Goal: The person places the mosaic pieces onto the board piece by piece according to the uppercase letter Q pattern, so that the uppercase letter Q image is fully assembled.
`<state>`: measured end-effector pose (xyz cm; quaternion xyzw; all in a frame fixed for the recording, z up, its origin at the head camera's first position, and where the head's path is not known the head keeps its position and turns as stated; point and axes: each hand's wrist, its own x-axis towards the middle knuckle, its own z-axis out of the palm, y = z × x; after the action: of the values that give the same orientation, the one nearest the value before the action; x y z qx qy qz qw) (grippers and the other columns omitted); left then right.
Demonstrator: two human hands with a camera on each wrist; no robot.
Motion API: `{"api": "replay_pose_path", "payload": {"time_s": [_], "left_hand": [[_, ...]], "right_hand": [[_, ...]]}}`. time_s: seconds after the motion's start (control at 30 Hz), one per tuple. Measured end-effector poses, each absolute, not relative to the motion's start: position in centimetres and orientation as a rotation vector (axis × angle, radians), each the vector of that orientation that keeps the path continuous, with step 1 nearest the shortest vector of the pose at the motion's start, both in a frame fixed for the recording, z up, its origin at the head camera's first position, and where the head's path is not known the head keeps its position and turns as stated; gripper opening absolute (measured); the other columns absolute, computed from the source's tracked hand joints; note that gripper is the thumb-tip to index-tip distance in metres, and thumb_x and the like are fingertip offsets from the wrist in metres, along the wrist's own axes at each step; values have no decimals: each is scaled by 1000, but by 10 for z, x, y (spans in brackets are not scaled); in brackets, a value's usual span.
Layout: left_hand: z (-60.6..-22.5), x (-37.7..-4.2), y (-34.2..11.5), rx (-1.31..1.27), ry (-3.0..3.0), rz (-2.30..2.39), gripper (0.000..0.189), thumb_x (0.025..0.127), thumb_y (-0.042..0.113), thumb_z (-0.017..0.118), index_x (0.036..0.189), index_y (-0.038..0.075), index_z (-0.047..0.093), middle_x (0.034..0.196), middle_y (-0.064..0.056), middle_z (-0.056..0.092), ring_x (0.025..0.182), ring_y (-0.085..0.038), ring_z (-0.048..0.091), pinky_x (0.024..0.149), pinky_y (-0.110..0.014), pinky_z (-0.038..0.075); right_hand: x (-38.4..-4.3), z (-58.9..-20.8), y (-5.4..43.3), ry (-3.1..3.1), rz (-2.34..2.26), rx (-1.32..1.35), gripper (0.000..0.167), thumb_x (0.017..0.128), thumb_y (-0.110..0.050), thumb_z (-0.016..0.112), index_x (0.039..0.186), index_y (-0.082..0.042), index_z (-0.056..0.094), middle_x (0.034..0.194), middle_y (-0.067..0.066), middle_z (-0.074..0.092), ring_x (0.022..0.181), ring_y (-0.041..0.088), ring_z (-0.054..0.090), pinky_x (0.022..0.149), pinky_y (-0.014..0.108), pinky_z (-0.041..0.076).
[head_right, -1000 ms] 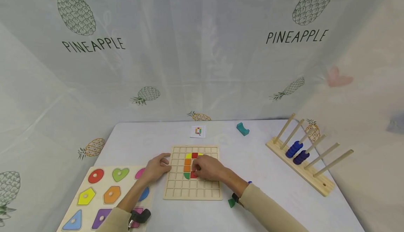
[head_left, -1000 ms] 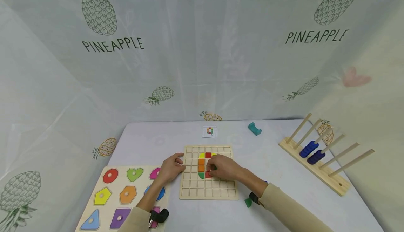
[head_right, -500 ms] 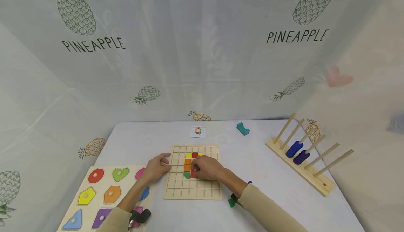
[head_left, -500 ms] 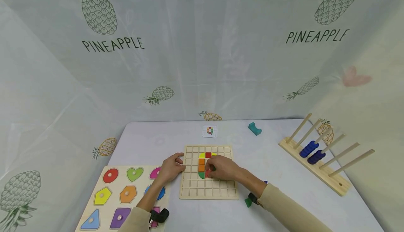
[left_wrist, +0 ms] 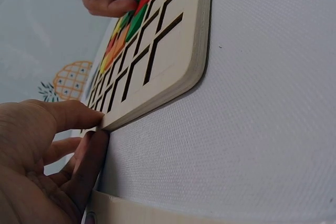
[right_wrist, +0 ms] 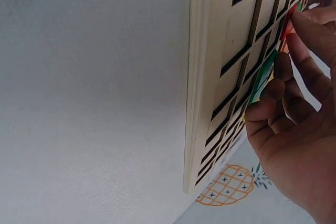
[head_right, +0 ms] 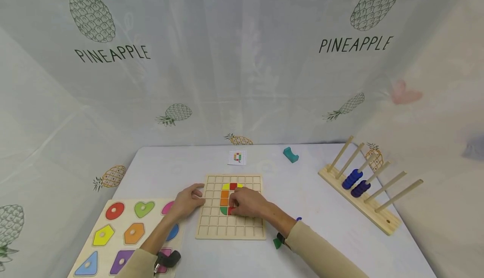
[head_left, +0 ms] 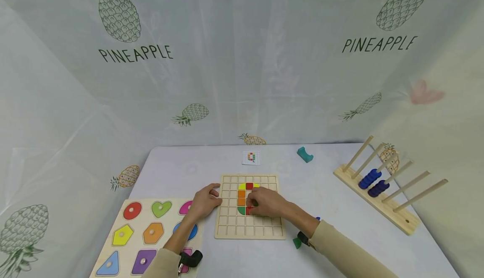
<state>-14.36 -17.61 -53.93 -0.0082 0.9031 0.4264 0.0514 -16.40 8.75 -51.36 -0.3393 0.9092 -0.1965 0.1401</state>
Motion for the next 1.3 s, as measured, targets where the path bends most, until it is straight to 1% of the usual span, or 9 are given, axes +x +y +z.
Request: {"api": "replay_pose_path", "payload": {"time_s": [0.27, 0.37, 0.47, 0.57, 0.7, 0.87, 1.03, 1.13, 1.3], "left_hand": [[-542, -145, -177, 8, 2759, 1301, 56, 81, 14, 77, 134, 5, 61, 94, -2, 65, 80, -12, 63, 70, -30, 50], [-542, -145, -177, 14, 2758, 1305, 56, 81, 14, 77, 134, 6, 61, 95, -2, 65, 81, -12, 64, 71, -31, 50], [-543, -145, -177, 16, 2754, 1310, 56, 81, 14, 77, 134, 6, 61, 94, -2, 65, 80, -12, 64, 71, -31, 50], [-543, -146, -178, 16, 2757, 1306, 56, 81, 14, 77, 134, 6, 61, 94, -2, 65, 80, -12, 63, 71, -31, 50], [-544, -146, -178, 20, 2757, 1301, 55, 81, 15, 77, 134, 7, 61, 94, -1, 65, 80, -12, 64, 71, -31, 50], [-543, -146, -178, 17, 2754, 1300, 56, 81, 14, 76, 134, 7, 62, 94, -2, 65, 79, -11, 63, 70, -31, 49], [-542, -145, -179, 19, 2750, 1309, 56, 81, 14, 76, 134, 6, 61, 95, -2, 65, 78, -11, 63, 71, -30, 49], [-542, -145, -179, 22, 2749, 1316, 56, 81, 14, 76, 134, 6, 61, 95, -3, 65, 79, -11, 63, 71, -31, 49], [-542, -145, -178, 22, 2748, 1318, 56, 81, 14, 76, 135, 6, 61, 95, -3, 65, 79, -12, 63, 71, -31, 49]], "right_hand": [[-164, -513, 94, 2609, -611, -986, 8, 89, -33, 76, 91, -27, 71, 84, -12, 56, 81, 6, 50, 71, 23, 44], [-165, -510, 103, 2596, -621, -961, 5, 91, -32, 73, 91, -29, 69, 85, -14, 55, 81, 6, 51, 73, 24, 45], [-167, -505, 116, 2569, -643, -945, 6, 92, -29, 73, 89, -27, 68, 83, -14, 55, 79, 7, 52, 72, 25, 45], [-169, -499, 134, 2526, -680, -927, 5, 92, -24, 74, 90, -23, 70, 81, -11, 56, 77, 8, 53, 70, 26, 45], [-167, -495, 161, 2466, -722, -882, 5, 90, -21, 75, 92, -21, 70, 80, -9, 59, 75, 7, 53, 66, 24, 45], [-160, -495, 194, 2386, -759, -833, 12, 86, -22, 79, 93, -19, 70, 80, -7, 61, 72, 6, 52, 62, 22, 43], [-148, -499, 216, 2336, -789, -824, 16, 83, -25, 83, 90, -21, 69, 77, -9, 60, 70, 4, 51, 60, 22, 43], [-140, -502, 223, 2293, -828, -816, 18, 82, -26, 84, 92, -21, 69, 80, -8, 61, 73, 4, 52, 63, 22, 44], [-130, -509, 228, 2264, -834, -805, 21, 79, -25, 85, 94, -24, 70, 90, -7, 63, 84, 7, 53, 74, 24, 46]]}}
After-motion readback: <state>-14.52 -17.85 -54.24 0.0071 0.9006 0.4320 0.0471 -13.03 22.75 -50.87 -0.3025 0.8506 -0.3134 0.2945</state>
